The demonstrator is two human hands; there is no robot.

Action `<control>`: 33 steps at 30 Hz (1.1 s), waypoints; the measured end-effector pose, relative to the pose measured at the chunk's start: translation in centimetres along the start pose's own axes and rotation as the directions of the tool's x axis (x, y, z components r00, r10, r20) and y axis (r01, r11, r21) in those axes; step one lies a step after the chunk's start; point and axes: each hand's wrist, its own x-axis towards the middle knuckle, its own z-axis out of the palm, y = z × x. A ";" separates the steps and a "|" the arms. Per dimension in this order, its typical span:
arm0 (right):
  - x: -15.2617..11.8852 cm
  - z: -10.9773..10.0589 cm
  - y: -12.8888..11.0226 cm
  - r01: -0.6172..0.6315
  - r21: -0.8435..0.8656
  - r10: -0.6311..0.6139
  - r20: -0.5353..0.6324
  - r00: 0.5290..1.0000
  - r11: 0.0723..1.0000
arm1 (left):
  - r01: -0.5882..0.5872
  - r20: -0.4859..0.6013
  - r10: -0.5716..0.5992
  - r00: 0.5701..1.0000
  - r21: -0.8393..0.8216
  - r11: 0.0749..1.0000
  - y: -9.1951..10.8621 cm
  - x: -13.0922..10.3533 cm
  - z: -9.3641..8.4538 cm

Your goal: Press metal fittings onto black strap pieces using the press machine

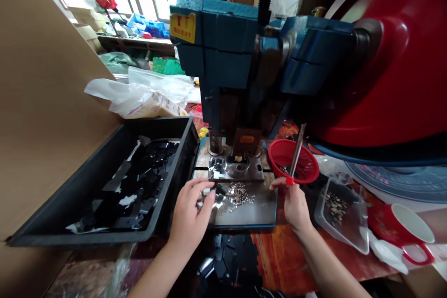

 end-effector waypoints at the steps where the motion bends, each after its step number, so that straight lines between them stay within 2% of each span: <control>1: 0.0 0.3 0.3 -0.032 0.022 0.032 -0.006 0.999 0.999 | 0.010 0.018 -0.010 1.000 0.003 1.000 0.0 -0.7 -0.4; 3: 0.6 1.0 0.4 -0.082 -0.012 0.081 -0.027 0.996 0.997 | 0.038 0.077 -0.038 0.996 0.008 0.999 -0.1 -2.1 -1.2; 5: 2.1 2.1 0.0 -0.076 -0.150 0.072 -0.029 0.997 0.986 | 0.064 0.181 -0.067 0.981 0.022 0.998 0.0 -3.4 -1.9; 6: 3.0 2.7 -0.4 -0.043 -0.231 0.047 0.012 0.999 0.972 | 0.068 0.250 -0.075 0.965 0.038 0.997 0.0 -4.1 -2.2; 8: 5.1 4.0 -1.2 0.033 -0.394 0.012 0.112 0.994 0.919 | 0.041 0.419 -0.070 0.905 0.078 0.996 0.1 -5.4 -2.6; 11: 7.3 5.7 -2.1 0.119 -0.593 0.016 0.217 0.976 0.796 | -0.053 0.623 -0.047 0.781 0.141 0.989 -0.4 -7.3 -2.5; 12: 7.6 6.0 -2.2 0.118 -0.623 0.026 0.218 0.976 0.773 | -0.077 0.647 -0.051 0.761 0.169 0.983 -0.7 -7.8 -2.3; 14: 7.9 6.0 -2.2 0.094 -0.634 0.039 0.193 0.980 0.768 | -0.097 0.636 -0.076 0.768 0.232 0.968 -1.5 -8.5 -1.9; 16: 7.8 4.9 -2.0 0.059 -0.601 0.027 0.134 0.991 0.797 | -0.088 0.613 -0.108 0.783 0.280 0.956 -2.1 -8.8 -1.5; 19: 7.2 1.2 -1.3 -0.005 -0.554 -0.019 -0.038 0.999 0.832 | -0.080 0.622 -0.140 0.770 0.312 0.947 -2.5 -8.6 -1.1; 21: 6.6 -1.6 -0.9 -0.049 -0.611 -0.059 -0.155 0.986 0.790 | -0.079 0.630 -0.154 0.761 0.325 0.942 -2.4 -8.4 -0.9; 23: 5.7 -3.3 -0.7 -0.055 -0.702 -0.100 -0.178 0.979 0.710 | -0.082 0.626 -0.157 0.764 0.335 0.939 -2.3 -8.3 -0.8; 24: 5.0 -3.5 -0.8 -0.036 -0.737 -0.130 -0.167 0.977 0.675 | -0.089 0.622 -0.150 0.768 0.337 0.937 -2.3 -8.3 -0.7; 26: 3.2 -2.4 -1.1 0.059 -0.761 -0.187 -0.084 0.979 0.646 | -0.124 0.612 -0.109 0.783 0.326 0.937 -2.5 -8.4 -0.7; 27: 2.1 -1.3 -1.4 0.116 -0.741 -0.182 -0.008 0.983 0.662 | -0.149 0.607 -0.077 0.791 0.314 0.937 -2.6 -8.5 -0.7; 28: 1.0 0.1 -1.6 0.208 -0.690 -0.167 0.128 0.978 0.693 | -0.179 0.600 -0.041 0.799 0.302 0.936 -2.8 -8.6 -0.6; 29: 0.0 1.5 -1.9 0.329 -0.632 -0.149 0.322 0.935 0.702 | -0.209 0.594 -0.005 0.804 0.290 0.934 -2.9 -8.7 -0.7; 30: -0.9 2.8 -2.1 0.422 -0.580 -0.142 0.464 0.874 0.697 | -0.236 0.586 0.029 0.810 0.280 0.931 -3.1 -8.8 -0.7; 32: -2.2 4.9 -2.2 0.493 -0.554 -0.123 0.572 0.811 0.671 | -0.274 0.563 0.082 0.822 0.265 0.925 -3.3 -8.8 -0.9; 33: -2.7 5.5 -2.2 0.509 -0.563 -0.115 0.590 0.799 0.651 | -0.283 0.546 0.103 0.831 0.257 0.924 -3.3 -8.9 -0.9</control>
